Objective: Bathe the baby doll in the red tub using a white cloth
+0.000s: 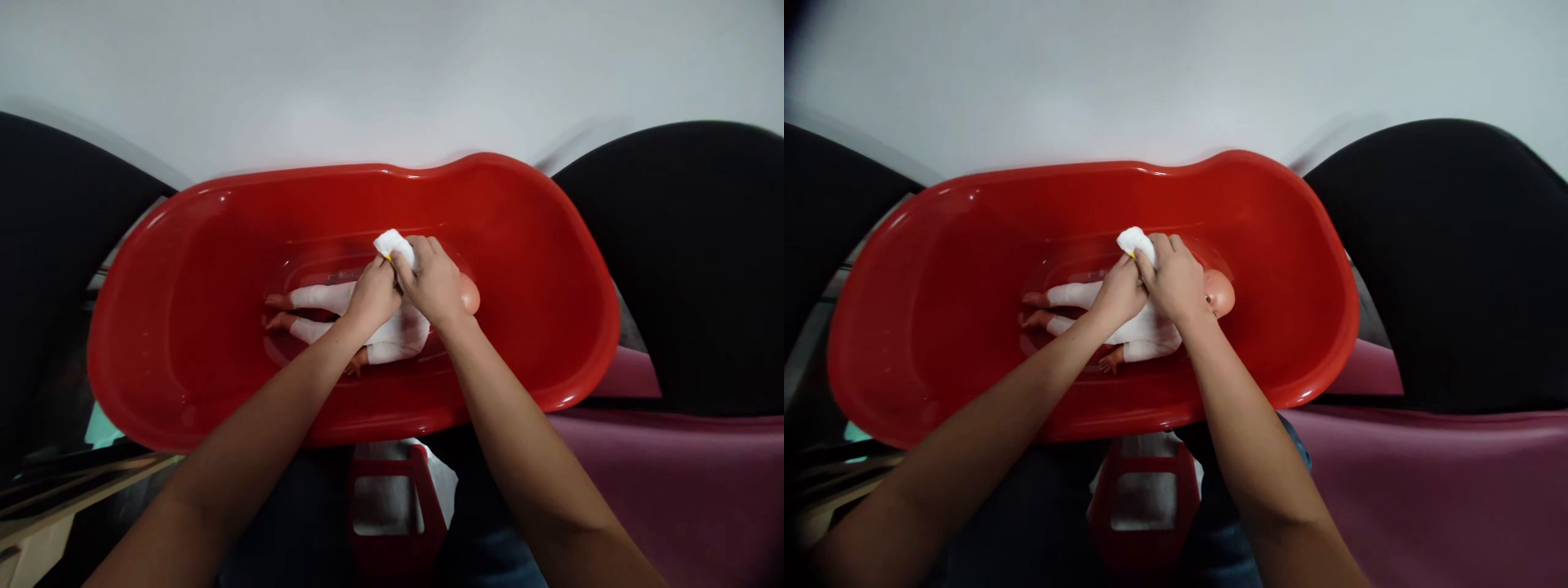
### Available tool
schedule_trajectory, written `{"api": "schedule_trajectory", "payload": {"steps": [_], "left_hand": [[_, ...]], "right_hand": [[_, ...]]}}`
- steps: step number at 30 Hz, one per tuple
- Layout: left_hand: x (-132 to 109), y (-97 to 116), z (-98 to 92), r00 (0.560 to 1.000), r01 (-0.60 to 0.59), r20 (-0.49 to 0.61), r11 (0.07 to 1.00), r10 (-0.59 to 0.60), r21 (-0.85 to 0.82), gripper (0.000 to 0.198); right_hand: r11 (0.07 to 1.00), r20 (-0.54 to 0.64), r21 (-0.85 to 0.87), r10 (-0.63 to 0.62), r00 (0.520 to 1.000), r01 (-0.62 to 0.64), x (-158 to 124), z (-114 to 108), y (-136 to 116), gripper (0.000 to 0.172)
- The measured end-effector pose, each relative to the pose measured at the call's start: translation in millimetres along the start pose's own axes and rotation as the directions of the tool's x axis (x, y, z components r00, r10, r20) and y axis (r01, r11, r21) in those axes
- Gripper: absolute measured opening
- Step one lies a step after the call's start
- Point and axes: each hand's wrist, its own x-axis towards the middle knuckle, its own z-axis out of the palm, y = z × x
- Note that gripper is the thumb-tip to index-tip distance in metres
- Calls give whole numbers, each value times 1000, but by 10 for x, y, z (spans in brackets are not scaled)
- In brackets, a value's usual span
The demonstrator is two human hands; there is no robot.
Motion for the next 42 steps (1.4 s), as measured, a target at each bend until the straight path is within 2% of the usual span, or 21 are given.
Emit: {"api": "schedule_trajectory", "payload": {"steps": [4,9,11,13,16,19,21,22,24,26,27,28,33,37,42], "left_hand": [[-25,-1,24,999,-40,11,999,40,-19,22],[-54,26,18,999,-53,7,998,53,32,29],[-66,42,2,998,-60,4,996,59,70,28],[-68,50,-15,998,-58,-3,996,58,71,27],[-49,43,-31,999,-16,-35,1000,16,-5,23],[-18,27,-34,994,51,-98,997,-57,-66,12],[-3,20,-32,990,68,-118,995,-77,-74,9],[1,18,-31,991,64,-113,995,-72,-75,9],[4,13,-28,996,46,-73,995,-52,-88,13],[3,7,-22,999,43,-26,994,-46,-100,17],[0,3,-18,999,47,-11,994,-49,-99,18],[-5,-1,-12,999,48,-1,995,-48,-93,19],[-34,-12,19,1000,-20,0,998,20,-61,29],[-53,4,15,999,-38,-9,999,38,-20,29],[-80,56,-23,999,-45,0,997,46,66,31]], "right_hand": [[993,35,-101,68,997,-64,1,-52,-45,43],[985,-29,-75,152,988,-154,18,-31,-25,39],[979,-68,7,204,977,-204,35,-21,2,42],[955,-95,159,266,959,-249,60,-23,20,47],[863,-114,410,370,922,-296,99,-71,7,57],[794,-156,523,447,881,-311,116,-140,-36,63],[818,-166,496,419,893,-292,107,-151,-55,66],[848,-149,464,360,921,-256,97,-139,-59,66],[922,-76,370,152,985,-114,72,-85,-55,62],[966,2,256,-44,999,43,46,-21,-42,55],[978,24,194,-87,996,81,35,4,-36,51],[988,37,134,-87,996,81,25,19,-32,49],[994,46,-45,98,994,-96,4,-18,-48,39],[987,40,-103,129,991,-124,6,-39,-72,35],[970,3,-140,201,980,-199,15,-37,-70,40]]}}
